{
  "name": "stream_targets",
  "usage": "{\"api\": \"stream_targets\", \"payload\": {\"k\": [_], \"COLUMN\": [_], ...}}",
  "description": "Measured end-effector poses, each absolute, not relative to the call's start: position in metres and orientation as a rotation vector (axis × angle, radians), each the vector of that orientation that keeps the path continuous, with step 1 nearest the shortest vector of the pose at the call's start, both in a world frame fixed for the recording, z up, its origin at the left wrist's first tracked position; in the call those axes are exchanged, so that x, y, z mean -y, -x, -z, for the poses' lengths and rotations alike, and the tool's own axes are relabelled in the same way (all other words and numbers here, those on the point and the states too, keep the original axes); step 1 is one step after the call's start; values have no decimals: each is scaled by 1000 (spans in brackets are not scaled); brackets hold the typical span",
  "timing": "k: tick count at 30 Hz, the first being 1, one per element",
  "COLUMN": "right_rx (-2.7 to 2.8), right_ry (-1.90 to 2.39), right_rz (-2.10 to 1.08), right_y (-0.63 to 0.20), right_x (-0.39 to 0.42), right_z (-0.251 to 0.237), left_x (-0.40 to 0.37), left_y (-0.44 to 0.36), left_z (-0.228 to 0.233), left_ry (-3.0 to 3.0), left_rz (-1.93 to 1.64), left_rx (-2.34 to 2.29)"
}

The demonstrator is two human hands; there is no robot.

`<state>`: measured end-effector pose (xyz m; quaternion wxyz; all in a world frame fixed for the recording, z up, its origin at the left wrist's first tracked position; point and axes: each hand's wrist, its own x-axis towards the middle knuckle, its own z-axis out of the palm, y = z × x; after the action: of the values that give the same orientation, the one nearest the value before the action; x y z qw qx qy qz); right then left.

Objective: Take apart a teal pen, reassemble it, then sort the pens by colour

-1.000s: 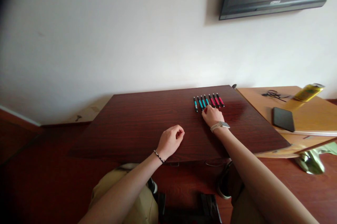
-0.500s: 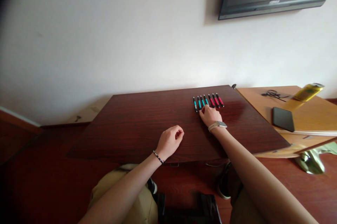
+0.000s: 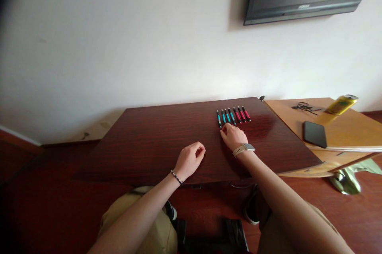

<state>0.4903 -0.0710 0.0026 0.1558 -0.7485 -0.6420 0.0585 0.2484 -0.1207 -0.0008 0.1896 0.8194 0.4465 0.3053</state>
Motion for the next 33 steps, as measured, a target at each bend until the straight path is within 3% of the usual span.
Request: {"api": "stream_targets", "payload": {"k": [9, 17, 33], "right_rx": [1907, 2057, 2108], "right_ry": [1548, 1218, 1213], "right_rz": [-658, -703, -774], "right_y": [-425, -408, -411], "right_x": [143, 156, 149], "right_z": [-6, -1, 10], "left_x": [125, 143, 140], "left_y": [-228, -217, -233], "left_z": [-6, -20, -21], "left_ry": [-2309, -2271, -2402], "left_rz": [-834, -800, -634], "left_rx": [-1190, -936, -781]}}
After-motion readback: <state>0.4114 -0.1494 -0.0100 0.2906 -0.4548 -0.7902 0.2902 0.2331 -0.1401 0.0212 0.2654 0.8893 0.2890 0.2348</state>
